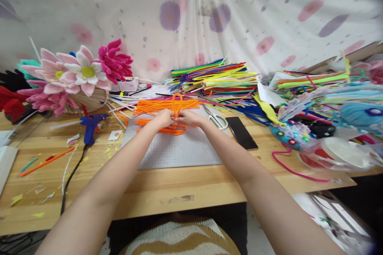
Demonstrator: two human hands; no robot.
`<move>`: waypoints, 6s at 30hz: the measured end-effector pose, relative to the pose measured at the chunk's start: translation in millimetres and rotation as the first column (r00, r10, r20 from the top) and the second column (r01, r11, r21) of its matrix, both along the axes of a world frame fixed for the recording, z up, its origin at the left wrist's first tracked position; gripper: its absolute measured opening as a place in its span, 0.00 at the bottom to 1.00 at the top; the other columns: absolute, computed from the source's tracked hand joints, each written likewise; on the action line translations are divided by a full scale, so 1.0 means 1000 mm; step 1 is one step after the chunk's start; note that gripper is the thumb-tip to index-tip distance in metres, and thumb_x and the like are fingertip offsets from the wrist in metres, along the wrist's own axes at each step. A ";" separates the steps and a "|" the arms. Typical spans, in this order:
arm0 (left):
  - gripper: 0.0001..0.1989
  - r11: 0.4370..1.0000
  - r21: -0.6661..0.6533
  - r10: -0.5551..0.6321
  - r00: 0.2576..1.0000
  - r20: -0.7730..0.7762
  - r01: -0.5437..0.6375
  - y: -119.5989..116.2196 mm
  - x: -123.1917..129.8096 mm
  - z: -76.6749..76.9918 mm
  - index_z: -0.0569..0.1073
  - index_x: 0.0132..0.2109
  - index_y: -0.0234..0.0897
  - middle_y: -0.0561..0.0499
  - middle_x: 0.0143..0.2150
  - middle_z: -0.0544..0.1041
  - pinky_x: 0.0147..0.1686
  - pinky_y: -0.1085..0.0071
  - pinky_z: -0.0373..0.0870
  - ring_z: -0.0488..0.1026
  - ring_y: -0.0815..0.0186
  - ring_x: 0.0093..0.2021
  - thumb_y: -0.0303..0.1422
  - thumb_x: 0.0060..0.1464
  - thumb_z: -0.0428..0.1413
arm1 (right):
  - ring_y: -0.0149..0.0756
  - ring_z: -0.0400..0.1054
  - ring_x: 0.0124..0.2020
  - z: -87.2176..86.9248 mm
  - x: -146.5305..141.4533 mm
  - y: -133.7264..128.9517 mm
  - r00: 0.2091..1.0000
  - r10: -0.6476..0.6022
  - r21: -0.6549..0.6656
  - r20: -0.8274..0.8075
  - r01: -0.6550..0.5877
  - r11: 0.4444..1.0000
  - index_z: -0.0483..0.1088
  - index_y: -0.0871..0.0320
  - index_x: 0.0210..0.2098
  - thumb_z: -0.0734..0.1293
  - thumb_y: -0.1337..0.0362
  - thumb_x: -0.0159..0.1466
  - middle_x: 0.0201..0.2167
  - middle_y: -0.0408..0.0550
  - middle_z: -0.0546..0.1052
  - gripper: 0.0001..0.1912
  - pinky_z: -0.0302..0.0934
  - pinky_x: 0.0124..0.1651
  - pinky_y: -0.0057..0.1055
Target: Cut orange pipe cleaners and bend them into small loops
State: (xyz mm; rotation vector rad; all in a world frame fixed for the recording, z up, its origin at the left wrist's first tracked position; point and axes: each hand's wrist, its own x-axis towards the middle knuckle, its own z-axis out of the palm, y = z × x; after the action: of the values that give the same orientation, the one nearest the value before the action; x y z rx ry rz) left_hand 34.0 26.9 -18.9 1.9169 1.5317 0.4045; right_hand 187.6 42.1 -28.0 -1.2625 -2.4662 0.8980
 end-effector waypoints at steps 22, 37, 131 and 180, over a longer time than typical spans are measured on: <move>0.11 0.996 0.011 0.086 0.979 -0.183 -0.086 -0.009 -0.030 0.005 0.77 0.33 0.35 0.53 0.22 0.75 0.25 0.75 0.63 0.70 0.68 0.25 0.33 0.38 0.60 | 0.25 0.58 0.20 -0.005 0.038 0.005 0.686 -0.572 -0.350 -0.450 0.454 0.819 0.63 0.59 0.33 0.64 0.57 0.56 0.21 0.40 0.66 0.12 0.54 0.25 0.23; 0.09 0.981 0.165 0.169 0.874 -0.456 -0.104 -0.003 -0.045 0.016 0.75 0.33 0.37 0.51 0.31 0.78 0.27 0.75 0.61 0.72 0.66 0.31 0.37 0.43 0.57 | 0.45 0.69 0.41 -0.005 0.117 -0.012 0.630 -0.516 0.247 0.581 0.467 0.849 0.70 0.65 0.38 0.63 0.58 0.54 0.40 0.62 0.74 0.18 0.58 0.36 0.31; 0.14 0.950 0.235 0.065 0.605 -0.794 0.206 -0.027 -0.086 0.033 0.74 0.36 0.33 0.39 0.33 0.76 0.36 0.65 0.65 0.74 0.55 0.38 0.24 0.50 0.44 | 0.32 0.64 0.31 0.006 0.096 0.002 0.836 -0.546 0.067 0.053 0.543 0.837 0.63 0.61 0.37 0.69 0.56 0.49 0.34 0.49 0.72 0.21 0.55 0.32 0.25; 0.14 0.667 0.658 0.199 0.767 -0.609 0.349 0.010 -0.040 0.031 0.69 0.43 0.32 0.40 0.36 0.74 0.36 0.65 0.62 0.71 0.57 0.39 0.27 0.58 0.40 | 0.42 0.66 0.46 0.018 0.010 0.005 0.879 -0.300 0.448 0.371 0.114 0.887 0.68 0.57 0.46 0.60 0.62 0.60 0.44 0.52 0.74 0.15 0.59 0.44 0.33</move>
State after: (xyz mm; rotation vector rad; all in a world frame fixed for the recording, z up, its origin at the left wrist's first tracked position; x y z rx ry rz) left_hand -6.2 36.7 12.1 3.0249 1.8598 0.3878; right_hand 197.9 46.9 -10.4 -1.6562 -2.5583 0.0133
